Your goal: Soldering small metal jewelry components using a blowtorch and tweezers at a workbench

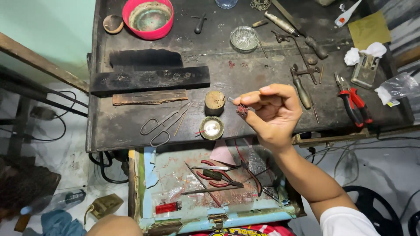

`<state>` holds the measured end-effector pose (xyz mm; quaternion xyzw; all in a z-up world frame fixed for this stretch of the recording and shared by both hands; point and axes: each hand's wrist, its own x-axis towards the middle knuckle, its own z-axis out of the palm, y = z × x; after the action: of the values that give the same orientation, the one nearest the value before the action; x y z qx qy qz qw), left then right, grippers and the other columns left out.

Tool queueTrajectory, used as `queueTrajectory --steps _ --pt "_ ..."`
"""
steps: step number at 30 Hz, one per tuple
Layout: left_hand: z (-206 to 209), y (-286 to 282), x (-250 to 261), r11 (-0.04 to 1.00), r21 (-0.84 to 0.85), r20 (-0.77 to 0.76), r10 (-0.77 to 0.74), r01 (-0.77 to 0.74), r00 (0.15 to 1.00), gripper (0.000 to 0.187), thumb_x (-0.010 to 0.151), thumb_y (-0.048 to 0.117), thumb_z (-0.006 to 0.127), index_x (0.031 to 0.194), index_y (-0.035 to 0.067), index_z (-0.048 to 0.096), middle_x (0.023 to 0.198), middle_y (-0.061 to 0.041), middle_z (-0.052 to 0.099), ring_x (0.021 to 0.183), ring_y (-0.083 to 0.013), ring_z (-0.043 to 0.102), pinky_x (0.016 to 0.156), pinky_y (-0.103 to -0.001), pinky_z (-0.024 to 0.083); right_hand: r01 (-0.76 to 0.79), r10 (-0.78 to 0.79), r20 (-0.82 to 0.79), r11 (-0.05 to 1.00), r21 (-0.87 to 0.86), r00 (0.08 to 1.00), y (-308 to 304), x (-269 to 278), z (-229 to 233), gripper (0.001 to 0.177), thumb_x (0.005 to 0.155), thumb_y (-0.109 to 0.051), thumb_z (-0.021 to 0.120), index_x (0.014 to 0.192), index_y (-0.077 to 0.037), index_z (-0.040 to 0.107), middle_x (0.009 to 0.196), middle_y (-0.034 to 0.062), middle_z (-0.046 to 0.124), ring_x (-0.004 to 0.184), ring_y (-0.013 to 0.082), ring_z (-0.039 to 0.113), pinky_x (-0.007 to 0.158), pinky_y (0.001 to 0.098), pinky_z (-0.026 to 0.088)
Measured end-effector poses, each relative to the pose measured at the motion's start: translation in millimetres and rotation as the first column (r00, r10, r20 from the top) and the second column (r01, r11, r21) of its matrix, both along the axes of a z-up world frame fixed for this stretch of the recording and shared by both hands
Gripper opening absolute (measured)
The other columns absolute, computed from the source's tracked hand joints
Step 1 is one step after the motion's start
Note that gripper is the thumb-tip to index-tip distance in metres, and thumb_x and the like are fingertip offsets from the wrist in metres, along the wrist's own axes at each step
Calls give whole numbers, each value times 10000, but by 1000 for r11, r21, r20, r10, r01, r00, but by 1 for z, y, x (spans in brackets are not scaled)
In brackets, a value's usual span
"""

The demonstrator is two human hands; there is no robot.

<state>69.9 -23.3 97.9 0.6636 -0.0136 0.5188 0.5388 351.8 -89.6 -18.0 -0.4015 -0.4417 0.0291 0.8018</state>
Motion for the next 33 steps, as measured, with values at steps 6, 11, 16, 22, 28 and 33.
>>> queueTrajectory --steps 6,11,16,22,28,33 --pt "-4 7 38 988 137 17 70 -71 997 310 928 58 657 1179 113 483 1106 -99 535 881 -202 644 736 -304 610 -20 18 37 998 54 999 4 -1 10 554 782 186 804 1177 67 433 955 279 716 953 390 753 876 460 657" --pt "-10 16 64 962 241 29 127 -131 991 341 939 68 660 1223 124 480 1143 -94 540 905 -195 659 750 -292 624 43 -44 -14 998 -51 999 -1 -24 24 467 888 100 745 1219 -82 470 967 146 721 955 319 768 884 376 656" --pt "-40 39 109 938 232 -37 274 -258 961 103 880 -10 758 955 -21 687 868 -162 701 713 -324 693 628 -395 557 -99 97 28 992 78 995 5 -12 6 578 756 208 799 1185 61 440 928 260 733 955 374 763 848 447 672" --pt "-52 36 122 960 154 7 234 -232 972 70 878 -21 772 915 -18 713 848 -147 718 738 -305 717 654 -362 580 -113 111 25 992 59 993 7 -17 8 572 736 193 825 1162 70 463 911 255 737 943 362 764 841 444 675" --pt "-60 38 128 954 153 77 248 -257 966 83 863 -32 799 905 -12 730 840 -147 731 733 -308 726 660 -384 599 -136 136 -23 991 6 990 6 -22 -2 547 716 165 850 1136 94 506 941 279 751 948 336 773 841 419 664" --pt "-72 40 131 945 184 184 238 -272 954 91 831 -93 796 877 -35 741 842 -192 742 718 -344 735 669 -414 618 -179 175 -77 983 -46 982 4 -26 -7 519 720 159 843 1138 116 538 964 287 754 940 304 784 831 387 670"
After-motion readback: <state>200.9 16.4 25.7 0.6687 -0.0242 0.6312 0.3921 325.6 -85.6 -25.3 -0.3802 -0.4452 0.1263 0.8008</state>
